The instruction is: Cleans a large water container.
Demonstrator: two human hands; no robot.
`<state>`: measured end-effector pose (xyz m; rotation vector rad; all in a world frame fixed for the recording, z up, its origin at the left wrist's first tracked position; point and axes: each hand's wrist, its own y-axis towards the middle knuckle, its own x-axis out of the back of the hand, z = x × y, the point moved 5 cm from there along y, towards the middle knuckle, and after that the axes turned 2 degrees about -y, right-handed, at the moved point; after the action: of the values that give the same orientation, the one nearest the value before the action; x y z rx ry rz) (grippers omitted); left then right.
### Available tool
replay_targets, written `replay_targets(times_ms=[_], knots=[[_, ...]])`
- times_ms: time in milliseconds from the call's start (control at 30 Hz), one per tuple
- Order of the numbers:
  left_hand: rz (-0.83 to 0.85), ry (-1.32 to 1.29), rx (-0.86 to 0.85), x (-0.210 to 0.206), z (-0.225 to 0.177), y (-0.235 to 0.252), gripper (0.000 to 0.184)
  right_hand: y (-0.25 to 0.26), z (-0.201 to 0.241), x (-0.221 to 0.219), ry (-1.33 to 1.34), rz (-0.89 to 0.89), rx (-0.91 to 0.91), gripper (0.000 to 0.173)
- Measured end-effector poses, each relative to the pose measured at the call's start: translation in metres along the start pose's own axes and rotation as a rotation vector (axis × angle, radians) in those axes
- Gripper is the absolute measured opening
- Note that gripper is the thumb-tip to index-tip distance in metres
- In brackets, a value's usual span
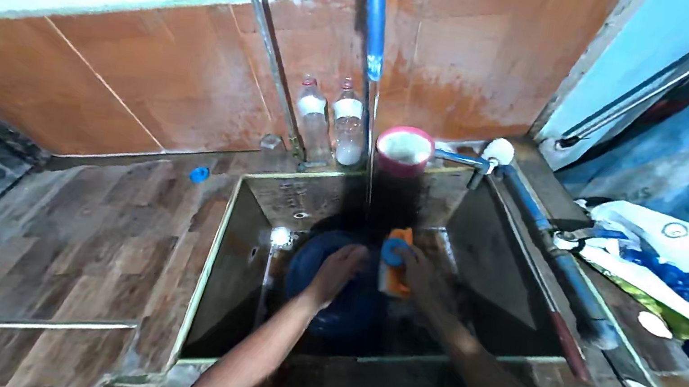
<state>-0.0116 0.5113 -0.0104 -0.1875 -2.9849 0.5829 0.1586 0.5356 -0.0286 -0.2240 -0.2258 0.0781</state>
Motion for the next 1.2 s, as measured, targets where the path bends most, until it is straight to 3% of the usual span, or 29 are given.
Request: replay_targets(times_ms=[67,133,233,400,500,600,700,800,900,1000,1067,1200], knots=[[0.029,-0.046,-0.095,-0.009,-0.013,0.045,0.054,0.027,0.032,-0.014,-0.05,0.06,0.044,0.042],[-0.094,-0.22,-0.133,-0.008,-0.021,0.086,0.049,0.063,0.048,-0.027,-0.13,0.089,0.074,0.044],[-0.203,-0.399,-0.07,0.003,-0.025,0.13,0.039,0.11,0.049,-0.038,-0.212,0.081,0.082,0.046],[-0.395,-0.136,0.014,0.009,-0.025,0.153,0.037,0.137,0.024,-0.044,-0.326,0.092,0.022,0.048],[-0.506,0.024,0.022,0.026,-0.033,0.159,0.033,0.106,0.022,-0.042,-0.377,0.091,0.059,0.049],[-0.388,0.15,0.078,0.028,-0.038,0.165,0.032,0.068,0.028,-0.043,-0.433,0.076,0.124,0.051],[-0.258,0.178,0.047,0.016,-0.032,0.163,0.039,0.074,0.032,-0.044,-0.542,0.067,0.181,0.044],[-0.295,0.111,-0.021,0.011,-0.025,0.158,0.043,0.092,0.038,-0.044,-0.576,0.089,0.169,0.042],[-0.24,0.156,0.018,0.0,-0.021,0.148,0.042,0.112,0.021,-0.038,-0.494,0.044,0.092,0.042],[-0.333,0.049,0.107,0.005,-0.026,0.142,0.048,0.084,0.03,-0.045,-0.497,0.136,0.118,0.043],[-0.335,-0.009,0.058,0.007,-0.022,0.145,0.046,0.082,0.037,-0.043,-0.493,0.161,0.131,0.042],[-0.353,0.008,-0.009,0.008,-0.016,0.157,0.043,0.143,0.03,-0.021,-0.285,0.073,0.102,0.041]])
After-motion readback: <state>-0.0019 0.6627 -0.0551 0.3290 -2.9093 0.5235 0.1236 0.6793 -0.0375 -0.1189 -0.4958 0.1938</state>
